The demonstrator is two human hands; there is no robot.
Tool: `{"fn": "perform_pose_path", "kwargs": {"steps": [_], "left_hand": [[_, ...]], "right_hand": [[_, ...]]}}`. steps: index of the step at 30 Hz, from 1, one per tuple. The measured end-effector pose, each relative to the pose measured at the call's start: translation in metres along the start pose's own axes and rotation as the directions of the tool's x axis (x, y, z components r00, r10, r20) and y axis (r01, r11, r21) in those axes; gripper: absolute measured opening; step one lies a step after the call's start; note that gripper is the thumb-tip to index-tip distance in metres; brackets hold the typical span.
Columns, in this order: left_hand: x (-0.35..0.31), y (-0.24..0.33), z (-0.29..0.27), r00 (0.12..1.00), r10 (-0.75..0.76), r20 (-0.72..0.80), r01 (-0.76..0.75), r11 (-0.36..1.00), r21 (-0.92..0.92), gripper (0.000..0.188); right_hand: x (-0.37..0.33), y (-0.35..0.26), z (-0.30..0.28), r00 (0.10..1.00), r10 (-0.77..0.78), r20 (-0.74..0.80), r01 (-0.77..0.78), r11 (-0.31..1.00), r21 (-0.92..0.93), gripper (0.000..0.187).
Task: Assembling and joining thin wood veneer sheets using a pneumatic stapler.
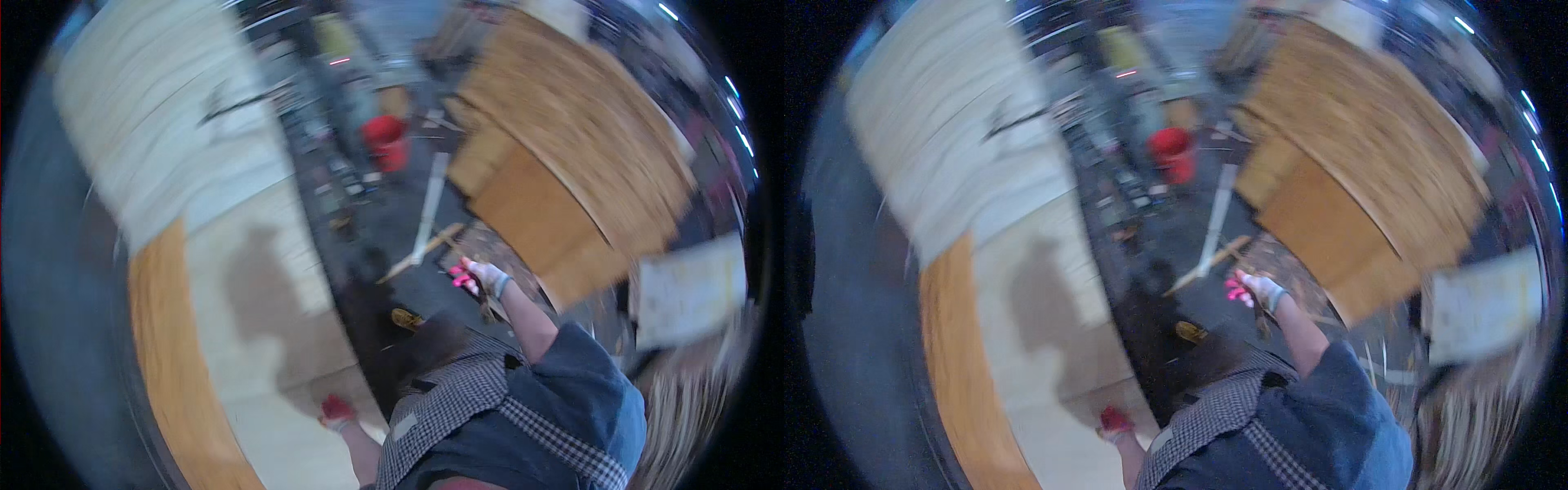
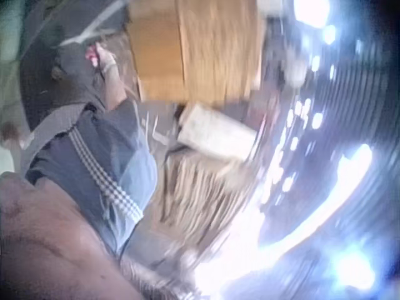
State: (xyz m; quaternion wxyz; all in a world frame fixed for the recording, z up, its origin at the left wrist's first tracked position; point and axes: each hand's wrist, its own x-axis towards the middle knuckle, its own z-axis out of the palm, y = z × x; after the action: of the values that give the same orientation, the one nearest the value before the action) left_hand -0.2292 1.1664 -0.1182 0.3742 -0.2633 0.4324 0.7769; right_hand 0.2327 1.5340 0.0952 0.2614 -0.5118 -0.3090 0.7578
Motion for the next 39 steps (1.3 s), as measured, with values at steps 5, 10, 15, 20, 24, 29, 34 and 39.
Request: {"fn": "perform_pose_path", "kwargs": {"steps": [5, 10, 15, 20, 24, 29, 34, 39], "left_hand": [[-0.043, -0.007, 0.024, 0.962, -0.137, 0.238, 0.096, 0.980, 0.174, 0.032], [-0.092, -0.033, 0.073, 0.953, -0.186, 0.238, 0.100, 0.939, 0.330, 0.034], [-0.134, -0.082, 0.101, 0.920, -0.284, 0.270, 0.136, 0.878, 0.458, 0.033], [-0.176, -0.192, 0.135, 0.886, -0.369, 0.281, 0.171, 0.823, 0.541, 0.039], [-0.212, -0.282, 0.160, 0.891, -0.350, 0.290, 0.145, 0.824, 0.548, 0.045], [-0.312, -0.481, 0.310, 0.767, -0.476, 0.431, -0.004, 0.667, 0.745, 0.057], [-0.411, -0.597, 0.468, 0.397, -0.657, 0.641, -0.172, 0.632, 0.755, 0.061], [-0.444, -0.692, 0.581, 0.158, -0.794, 0.587, -0.043, 0.588, 0.808, 0.065]], "right_hand": [[-0.138, 0.036, -0.194, 0.859, -0.118, -0.498, 0.240, 0.952, 0.189, 0.050], [-0.253, 0.023, -0.363, 0.518, -0.019, -0.855, 0.324, 0.929, 0.176, 0.050], [-0.333, -0.081, -0.496, 0.147, -0.218, -0.965, 0.332, 0.930, -0.159, 0.040], [-0.383, -0.238, -0.623, 0.030, -0.549, -0.836, -0.252, 0.805, -0.537, 0.049], [-0.376, -0.316, -0.716, 0.002, -0.794, -0.608, -0.584, 0.493, -0.645, 0.056], [-0.346, -0.346, -0.823, 0.116, -0.589, -0.800, -0.774, 0.451, -0.444, 0.048], [-0.340, -0.321, -0.719, 0.506, -0.718, -0.477, -0.764, -0.117, -0.634, 0.016], [-0.321, -0.202, -0.563, 0.688, -0.607, -0.398, -0.510, -0.015, -0.860, 0.013]]}}
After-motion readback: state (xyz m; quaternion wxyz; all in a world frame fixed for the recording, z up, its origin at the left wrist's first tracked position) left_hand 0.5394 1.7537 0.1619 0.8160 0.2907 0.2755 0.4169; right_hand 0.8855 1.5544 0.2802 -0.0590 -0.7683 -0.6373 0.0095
